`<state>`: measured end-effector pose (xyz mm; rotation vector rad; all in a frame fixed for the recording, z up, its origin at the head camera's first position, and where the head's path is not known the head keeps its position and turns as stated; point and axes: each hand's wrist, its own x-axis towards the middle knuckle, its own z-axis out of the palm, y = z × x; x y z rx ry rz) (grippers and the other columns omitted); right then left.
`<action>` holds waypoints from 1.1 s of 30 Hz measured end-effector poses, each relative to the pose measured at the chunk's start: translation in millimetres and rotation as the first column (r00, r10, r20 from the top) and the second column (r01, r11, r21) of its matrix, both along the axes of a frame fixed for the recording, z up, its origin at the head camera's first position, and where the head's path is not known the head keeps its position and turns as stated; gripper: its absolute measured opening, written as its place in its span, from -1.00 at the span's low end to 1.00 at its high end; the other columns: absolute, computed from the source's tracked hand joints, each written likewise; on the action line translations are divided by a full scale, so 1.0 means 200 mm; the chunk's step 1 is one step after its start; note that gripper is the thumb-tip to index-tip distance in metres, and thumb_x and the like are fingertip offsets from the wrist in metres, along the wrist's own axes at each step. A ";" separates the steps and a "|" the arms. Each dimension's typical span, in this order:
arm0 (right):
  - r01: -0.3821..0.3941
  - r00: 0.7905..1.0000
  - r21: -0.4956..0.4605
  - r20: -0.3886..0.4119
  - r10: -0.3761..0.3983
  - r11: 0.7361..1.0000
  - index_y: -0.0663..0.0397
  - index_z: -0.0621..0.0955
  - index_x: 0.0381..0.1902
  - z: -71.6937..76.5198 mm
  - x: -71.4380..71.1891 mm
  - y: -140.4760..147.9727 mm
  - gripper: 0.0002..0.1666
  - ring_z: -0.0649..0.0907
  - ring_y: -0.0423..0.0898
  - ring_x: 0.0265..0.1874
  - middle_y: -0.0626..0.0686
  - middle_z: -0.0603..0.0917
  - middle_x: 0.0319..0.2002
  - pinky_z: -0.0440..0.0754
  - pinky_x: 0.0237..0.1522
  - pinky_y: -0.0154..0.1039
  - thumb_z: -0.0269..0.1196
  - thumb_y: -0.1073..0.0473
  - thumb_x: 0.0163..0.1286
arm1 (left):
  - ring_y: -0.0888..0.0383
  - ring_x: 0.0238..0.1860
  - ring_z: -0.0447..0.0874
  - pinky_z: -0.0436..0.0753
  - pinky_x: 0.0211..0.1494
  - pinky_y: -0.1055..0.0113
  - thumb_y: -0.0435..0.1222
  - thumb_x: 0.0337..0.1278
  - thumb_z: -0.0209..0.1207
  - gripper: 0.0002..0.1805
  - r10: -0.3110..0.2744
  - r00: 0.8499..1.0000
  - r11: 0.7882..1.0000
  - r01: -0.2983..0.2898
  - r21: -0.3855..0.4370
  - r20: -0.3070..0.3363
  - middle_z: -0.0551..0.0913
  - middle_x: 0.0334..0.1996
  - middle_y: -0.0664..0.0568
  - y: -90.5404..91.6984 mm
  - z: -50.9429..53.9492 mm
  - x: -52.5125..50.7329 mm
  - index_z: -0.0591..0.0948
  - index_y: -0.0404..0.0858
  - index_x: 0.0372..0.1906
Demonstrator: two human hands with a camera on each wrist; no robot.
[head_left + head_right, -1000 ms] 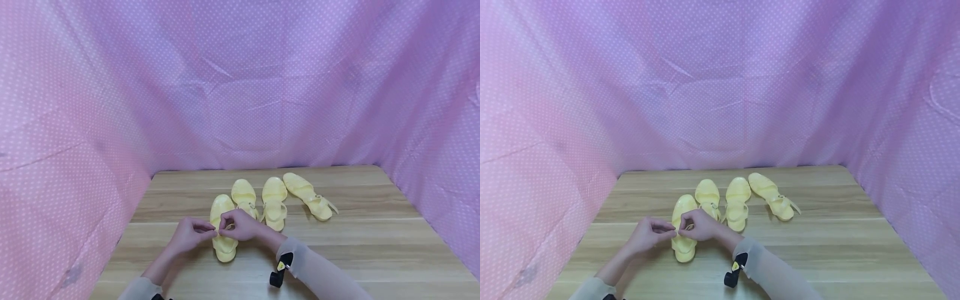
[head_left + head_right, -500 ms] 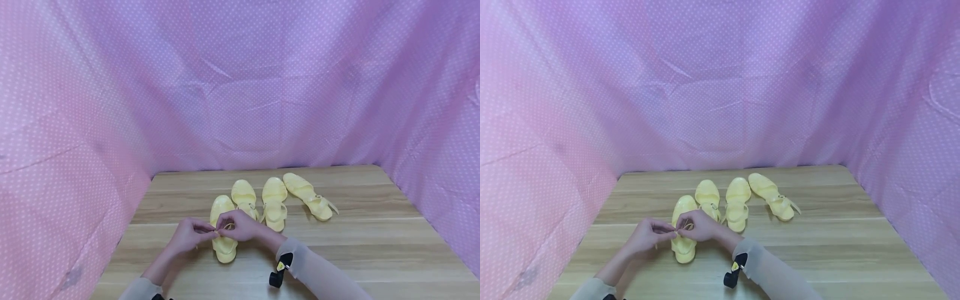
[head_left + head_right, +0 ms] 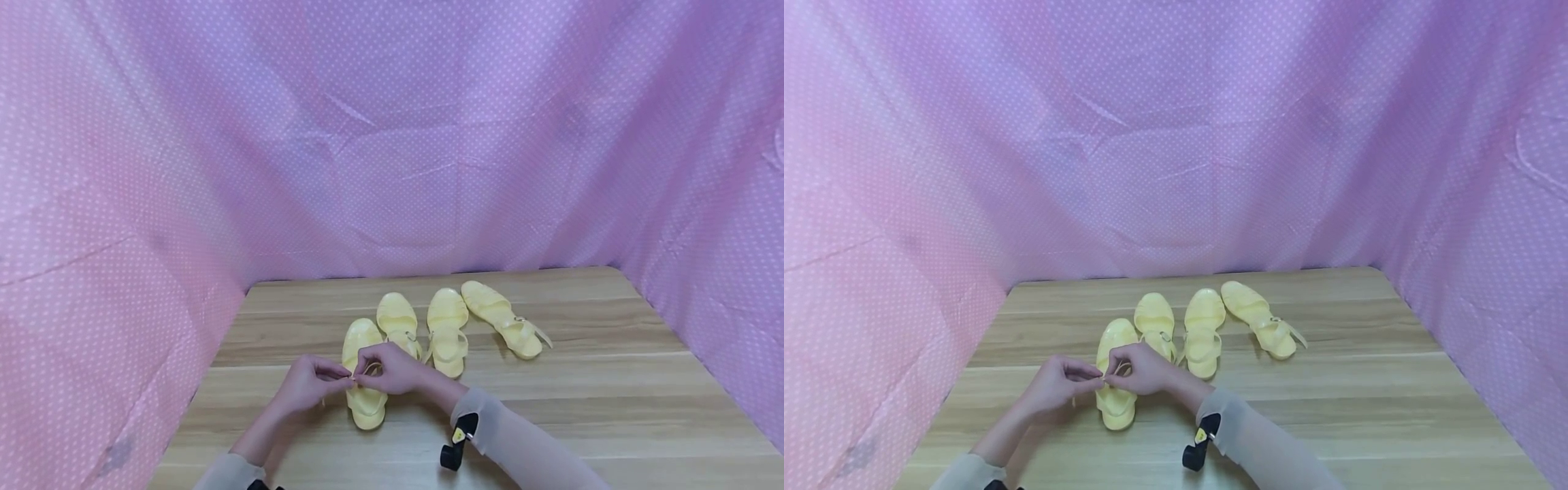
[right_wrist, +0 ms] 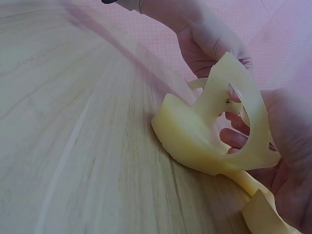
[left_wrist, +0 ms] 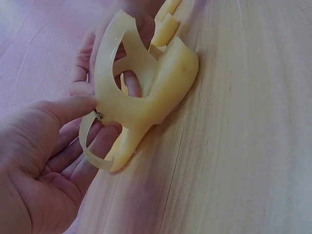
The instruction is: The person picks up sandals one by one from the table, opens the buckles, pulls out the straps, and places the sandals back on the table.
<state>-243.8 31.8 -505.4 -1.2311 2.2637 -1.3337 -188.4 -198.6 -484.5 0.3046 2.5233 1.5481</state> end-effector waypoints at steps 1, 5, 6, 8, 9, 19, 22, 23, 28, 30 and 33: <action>0.003 1.000 -0.001 -0.001 -0.003 1.000 -0.01 0.70 -0.34 0.00 0.00 0.00 -0.87 0.74 -0.42 -0.18 -0.07 0.86 -0.28 0.74 -0.01 -0.43 0.39 0.23 0.46 | 0.23 -0.30 0.86 0.78 -0.21 0.45 -0.26 0.12 0.56 -0.73 -0.001 1.000 1.000 0.001 0.007 0.000 0.88 -0.25 -0.15 0.00 0.00 0.00 0.84 -0.35 -0.16; 0.017 1.000 0.004 -0.001 -0.017 1.000 -0.04 0.70 -0.38 -0.01 0.00 -0.01 -0.83 0.73 -0.45 -0.21 -0.11 0.86 -0.30 0.74 -0.04 -0.45 0.40 0.21 0.47 | 0.15 -0.28 0.87 0.78 -0.21 0.45 -0.29 0.13 0.55 -0.74 0.001 1.000 1.000 -0.001 0.019 0.001 0.88 -0.24 -0.18 -0.01 -0.01 0.00 0.84 -0.37 -0.15; 0.017 1.000 0.004 0.000 -0.017 1.000 -0.04 0.71 -0.39 -0.01 0.00 -0.01 -0.83 0.73 -0.45 -0.21 -0.11 0.86 -0.31 0.74 -0.04 -0.45 0.41 0.21 0.46 | 0.14 -0.28 0.87 0.78 -0.21 0.45 -0.29 0.14 0.54 -0.74 0.001 1.000 1.000 -0.001 0.021 0.003 0.88 -0.23 -0.18 -0.01 -0.02 0.00 0.84 -0.38 -0.14; 0.013 1.000 0.001 0.004 -0.013 1.000 -0.03 0.71 -0.39 -0.01 0.00 -0.01 -0.83 0.73 -0.45 -0.22 -0.10 0.86 -0.31 0.74 -0.04 -0.45 0.41 0.22 0.46 | 0.13 -0.27 0.87 0.78 -0.21 0.45 -0.29 0.14 0.54 -0.74 0.001 1.000 1.000 -0.001 0.024 0.006 0.88 -0.23 -0.18 -0.01 -0.02 0.00 0.83 -0.38 -0.14; 0.010 1.000 0.000 0.006 -0.010 1.000 -0.02 0.70 -0.38 -0.01 0.00 0.00 -0.83 0.73 -0.44 -0.22 -0.09 0.86 -0.31 0.74 -0.04 -0.45 0.41 0.23 0.46 | 0.13 -0.27 0.87 0.78 -0.21 0.45 -0.28 0.14 0.54 -0.74 -0.001 1.000 1.000 0.001 0.023 0.007 0.88 -0.23 -0.18 -0.01 -0.02 0.00 0.83 -0.38 -0.14; 0.035 0.999 -0.003 -0.009 -0.035 0.999 -0.03 0.74 -0.22 0.00 0.01 0.00 -0.95 0.72 -0.42 -0.22 -0.07 0.85 -0.27 0.74 -0.04 -0.42 0.39 0.25 0.45 | 0.29 -0.34 0.83 0.77 -0.23 0.45 -0.24 0.09 0.57 -0.74 0.010 1.000 1.000 -0.010 -0.009 0.008 0.89 -0.26 -0.12 -0.01 0.00 0.00 0.85 -0.32 -0.19; 0.046 0.999 -0.004 0.011 -0.046 0.999 -0.06 0.77 -0.25 0.00 0.02 0.00 -0.95 0.75 -0.41 -0.22 -0.08 0.86 -0.26 0.75 -0.06 -0.43 0.40 0.22 0.46 | 0.28 -0.33 0.84 0.78 -0.22 0.45 -0.24 0.09 0.58 -0.75 0.000 1.000 1.000 0.000 -0.008 0.004 0.89 -0.25 -0.13 0.00 0.00 0.00 0.85 -0.32 -0.19; 0.050 0.999 -0.004 0.020 -0.050 0.999 -0.05 0.77 -0.27 0.01 0.02 0.00 -0.94 0.76 -0.41 -0.23 -0.07 0.86 -0.26 0.76 -0.07 -0.43 0.41 0.21 0.46 | 0.27 -0.33 0.84 0.78 -0.22 0.45 -0.24 0.09 0.57 -0.75 -0.003 1.000 1.000 0.003 -0.006 0.002 0.89 -0.25 -0.13 0.00 0.00 0.00 0.85 -0.32 -0.19; 0.060 0.996 -0.019 0.071 -0.059 0.998 0.00 0.76 -0.33 0.01 0.02 -0.01 -0.90 0.79 -0.38 -0.27 -0.01 0.87 -0.26 0.77 -0.11 -0.43 0.44 0.23 0.44 | 0.26 -0.32 0.84 0.77 -0.24 0.45 -0.24 0.09 0.57 -0.73 0.004 1.000 1.000 -0.004 -0.014 0.010 0.89 -0.24 -0.13 0.00 0.01 0.01 0.85 -0.33 -0.18; 0.061 0.995 -0.024 0.077 -0.059 0.998 0.01 0.75 -0.34 0.01 0.02 -0.01 -0.90 0.79 -0.38 -0.28 0.01 0.87 -0.26 0.78 -0.12 -0.43 0.44 0.25 0.42 | 0.27 -0.33 0.83 0.77 -0.24 0.45 -0.23 0.09 0.58 -0.73 0.014 1.000 1.000 -0.013 -0.026 0.014 0.89 -0.25 -0.12 0.00 0.01 0.01 0.85 -0.33 -0.18; 0.062 0.996 -0.030 0.060 -0.060 0.998 0.01 0.74 -0.33 0.00 0.02 -0.01 -0.91 0.78 -0.40 -0.28 -0.01 0.87 -0.26 0.78 -0.12 -0.44 0.43 0.24 0.43 | 0.28 -0.33 0.83 0.77 -0.25 0.45 -0.22 0.08 0.58 -0.74 0.024 1.000 0.999 -0.023 -0.035 0.019 0.89 -0.26 -0.10 -0.01 0.00 0.01 0.86 -0.30 -0.19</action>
